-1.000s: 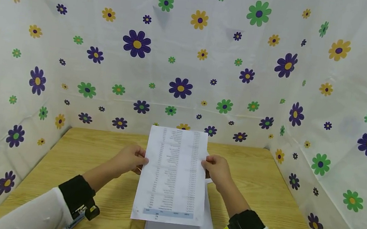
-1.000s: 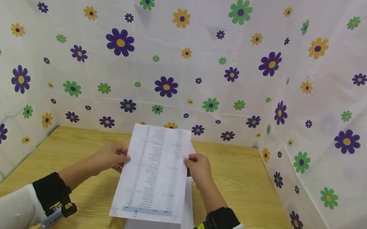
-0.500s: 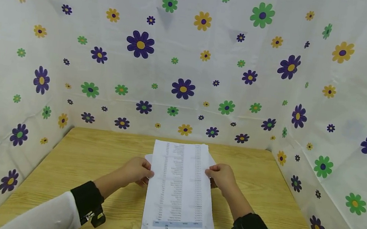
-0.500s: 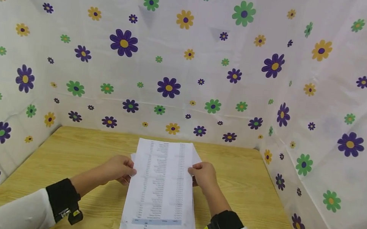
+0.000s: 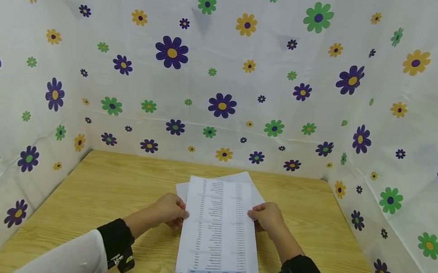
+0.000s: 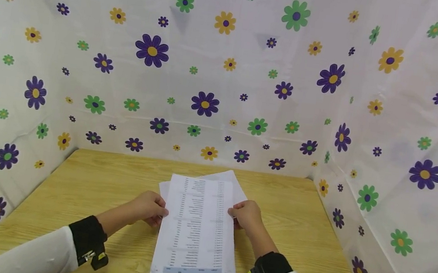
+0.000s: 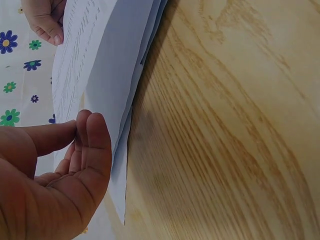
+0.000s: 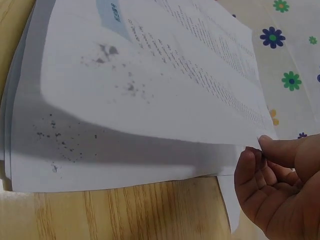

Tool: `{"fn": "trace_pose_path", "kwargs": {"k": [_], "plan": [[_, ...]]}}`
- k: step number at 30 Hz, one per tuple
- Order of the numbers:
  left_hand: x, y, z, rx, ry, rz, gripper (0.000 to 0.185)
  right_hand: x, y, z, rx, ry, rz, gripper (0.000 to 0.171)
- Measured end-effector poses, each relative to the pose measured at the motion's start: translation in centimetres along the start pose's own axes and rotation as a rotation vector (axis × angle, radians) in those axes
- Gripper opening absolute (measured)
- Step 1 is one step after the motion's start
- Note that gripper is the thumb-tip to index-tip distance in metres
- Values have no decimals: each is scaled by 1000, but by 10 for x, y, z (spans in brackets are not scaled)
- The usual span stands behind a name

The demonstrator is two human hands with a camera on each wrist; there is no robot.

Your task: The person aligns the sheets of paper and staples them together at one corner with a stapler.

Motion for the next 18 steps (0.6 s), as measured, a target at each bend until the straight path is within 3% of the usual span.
{"fn": "trace_pose_path", "kwargs": {"k": [18], "plan": [[11,-13,6,-24,-8,111,12,-12,-8,3,-46,49,-159,13]]}}
Point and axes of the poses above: each hand's wrist, its own z-axis towards the middle knuckle, its own y-axis out of the back of the hand, x = y × z, the point moved 4 cm from there along z, towards the middle knuckle, and after that the axes turned 2 degrees about x, right-handed, at the moved point
